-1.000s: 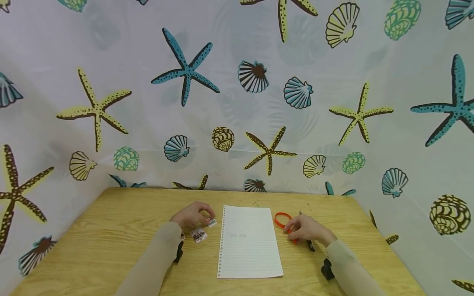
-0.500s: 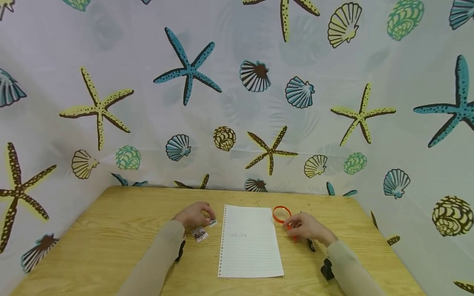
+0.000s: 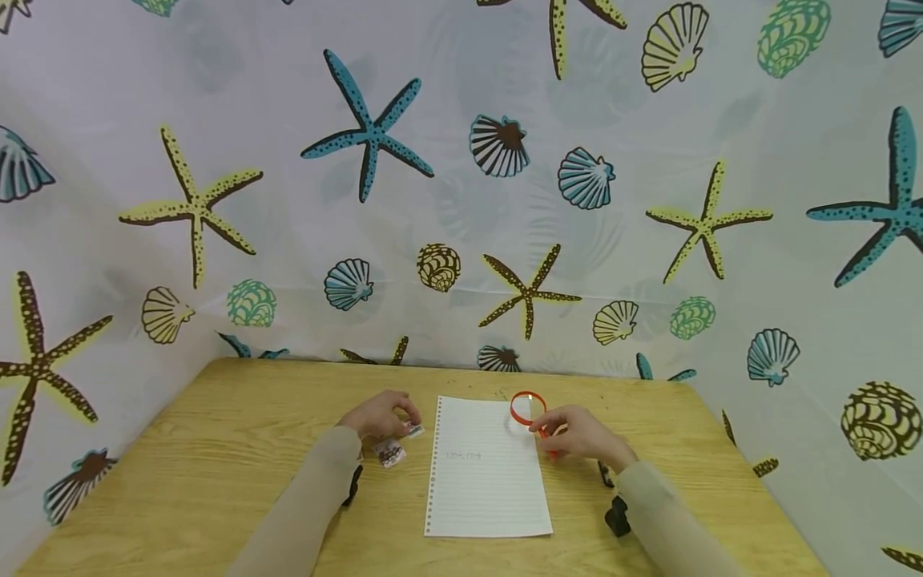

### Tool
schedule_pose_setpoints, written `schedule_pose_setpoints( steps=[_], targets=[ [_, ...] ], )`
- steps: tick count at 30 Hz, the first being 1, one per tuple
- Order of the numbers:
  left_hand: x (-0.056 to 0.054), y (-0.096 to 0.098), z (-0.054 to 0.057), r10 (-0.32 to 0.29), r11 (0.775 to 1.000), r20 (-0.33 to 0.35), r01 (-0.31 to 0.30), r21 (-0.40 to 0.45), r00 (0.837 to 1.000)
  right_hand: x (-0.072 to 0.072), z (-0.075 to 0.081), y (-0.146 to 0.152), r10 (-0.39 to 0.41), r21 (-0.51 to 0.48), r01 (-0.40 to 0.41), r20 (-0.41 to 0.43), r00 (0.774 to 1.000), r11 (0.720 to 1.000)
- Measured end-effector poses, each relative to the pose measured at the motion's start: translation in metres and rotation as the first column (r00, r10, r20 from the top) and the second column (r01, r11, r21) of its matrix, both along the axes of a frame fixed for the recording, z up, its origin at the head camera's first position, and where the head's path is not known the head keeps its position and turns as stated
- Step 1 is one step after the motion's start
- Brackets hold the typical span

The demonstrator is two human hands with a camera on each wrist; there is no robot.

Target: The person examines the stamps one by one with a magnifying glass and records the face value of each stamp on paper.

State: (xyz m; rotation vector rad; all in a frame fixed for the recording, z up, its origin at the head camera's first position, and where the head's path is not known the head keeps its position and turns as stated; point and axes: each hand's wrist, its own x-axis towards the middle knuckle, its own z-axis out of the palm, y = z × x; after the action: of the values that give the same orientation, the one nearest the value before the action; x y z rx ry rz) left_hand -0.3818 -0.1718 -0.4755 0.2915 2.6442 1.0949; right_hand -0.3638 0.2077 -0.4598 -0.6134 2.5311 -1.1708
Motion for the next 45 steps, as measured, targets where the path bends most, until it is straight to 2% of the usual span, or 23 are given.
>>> schedule_pose_setpoints(
  steps=[8,12,18,23,29,45],
  targets=[
    [-0.001,0.005,0.004,0.003,1.0,0.017,-0.003,-0.007,1.0,-0.002,0.002,-0.016,0.082,0.022,-0.081,-0.053,0.995,0.996],
    [0.0,0.003,0.003,0.0,1.0,0.024,0.0,0.007,1.0,-0.003,0.003,-0.026,0.085,0.0,-0.086,-0.029,0.996,0.996],
    [0.0,-0.001,0.001,-0.002,1.0,0.014,0.002,0.007,1.0,-0.005,-0.001,-0.042,0.135,-0.043,-0.135,0.002,0.991,0.99],
    [0.0,0.001,0.0,0.0,1.0,0.022,0.0,0.014,1.0,-0.005,-0.003,-0.052,0.146,-0.02,-0.145,0.008,0.989,0.989],
    [-0.002,0.004,-0.001,0.03,0.999,0.032,-0.031,0.04,0.999,-0.006,0.0,-0.066,0.16,-0.001,-0.16,-0.008,0.987,0.987],
    [0.0,0.004,0.001,0.039,0.997,0.04,-0.041,0.067,0.998,-0.004,0.004,-0.094,0.214,0.024,-0.213,-0.011,0.977,0.977]
  ],
)
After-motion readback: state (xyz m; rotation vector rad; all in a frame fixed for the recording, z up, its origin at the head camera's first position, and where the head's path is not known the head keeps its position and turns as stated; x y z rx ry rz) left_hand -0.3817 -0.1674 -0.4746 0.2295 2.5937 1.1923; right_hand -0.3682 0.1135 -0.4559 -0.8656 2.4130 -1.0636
